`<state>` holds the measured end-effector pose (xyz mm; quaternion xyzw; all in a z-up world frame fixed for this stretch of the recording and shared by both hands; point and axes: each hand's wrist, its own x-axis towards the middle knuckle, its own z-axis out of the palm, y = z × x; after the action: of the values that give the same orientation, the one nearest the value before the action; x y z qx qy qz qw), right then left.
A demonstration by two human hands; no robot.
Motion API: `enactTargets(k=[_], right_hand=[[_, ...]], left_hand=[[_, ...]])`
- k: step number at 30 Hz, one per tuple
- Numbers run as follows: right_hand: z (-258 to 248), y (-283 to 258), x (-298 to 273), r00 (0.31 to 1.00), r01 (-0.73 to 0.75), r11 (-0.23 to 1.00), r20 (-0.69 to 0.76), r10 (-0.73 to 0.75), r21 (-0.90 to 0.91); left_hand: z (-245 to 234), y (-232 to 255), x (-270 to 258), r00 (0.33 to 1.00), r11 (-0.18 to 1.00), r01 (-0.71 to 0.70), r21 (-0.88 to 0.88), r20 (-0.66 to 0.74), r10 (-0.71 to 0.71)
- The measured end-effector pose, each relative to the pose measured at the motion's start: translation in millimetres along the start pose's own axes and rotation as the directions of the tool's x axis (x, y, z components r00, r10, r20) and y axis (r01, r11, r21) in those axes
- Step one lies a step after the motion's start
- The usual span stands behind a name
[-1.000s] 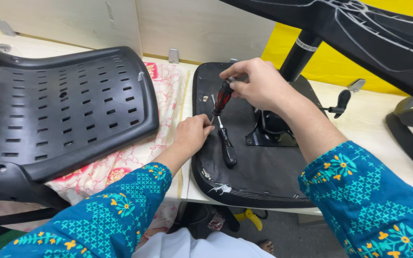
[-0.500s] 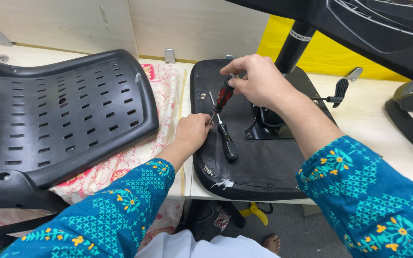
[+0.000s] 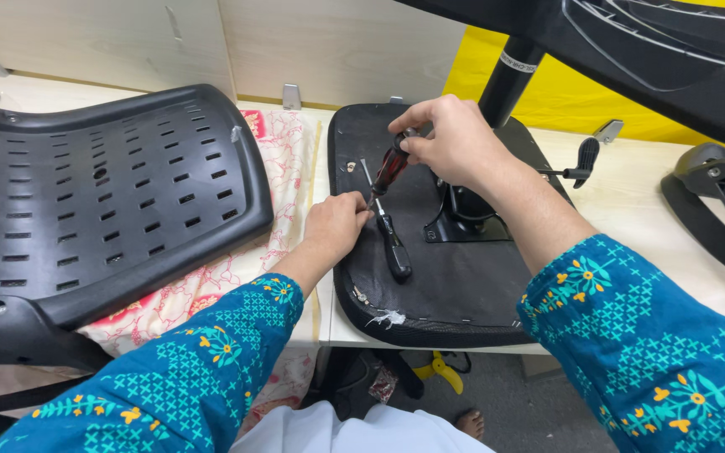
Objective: The person uses a screwdriver to tighten screws on the underside of an office chair seat. They work on multiple screw locations around the seat base, securing the seat to the chair mechanism.
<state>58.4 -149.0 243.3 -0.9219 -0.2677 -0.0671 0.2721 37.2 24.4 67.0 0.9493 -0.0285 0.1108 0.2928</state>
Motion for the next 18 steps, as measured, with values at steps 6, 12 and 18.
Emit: enactTargets(k=[6, 12, 18], right_hand=[[14.4, -3.7, -5.5, 0.979, -0.191, 0.98, -0.069, 0.194, 0.059], [5.4, 2.6, -2.4, 1.0, -0.004, 1.0, 0.009, 0.004, 0.011], [7.8, -1.7, -1.3, 0.998, -0.048, 0.995, -0.047, 0.052, 0.086]], left_hand=[[-6.2, 3.9, -5.7, 0.999, 0.991, 0.035, -0.126, -0.011, -0.036], [-2.8, 0.8, -3.5, 1.0, 0.993, 0.008, -0.116, -0.016, -0.01], [2.2, 0.4, -0.6, 0.999, 0.989, 0.035, -0.141, 0.021, -0.032]])
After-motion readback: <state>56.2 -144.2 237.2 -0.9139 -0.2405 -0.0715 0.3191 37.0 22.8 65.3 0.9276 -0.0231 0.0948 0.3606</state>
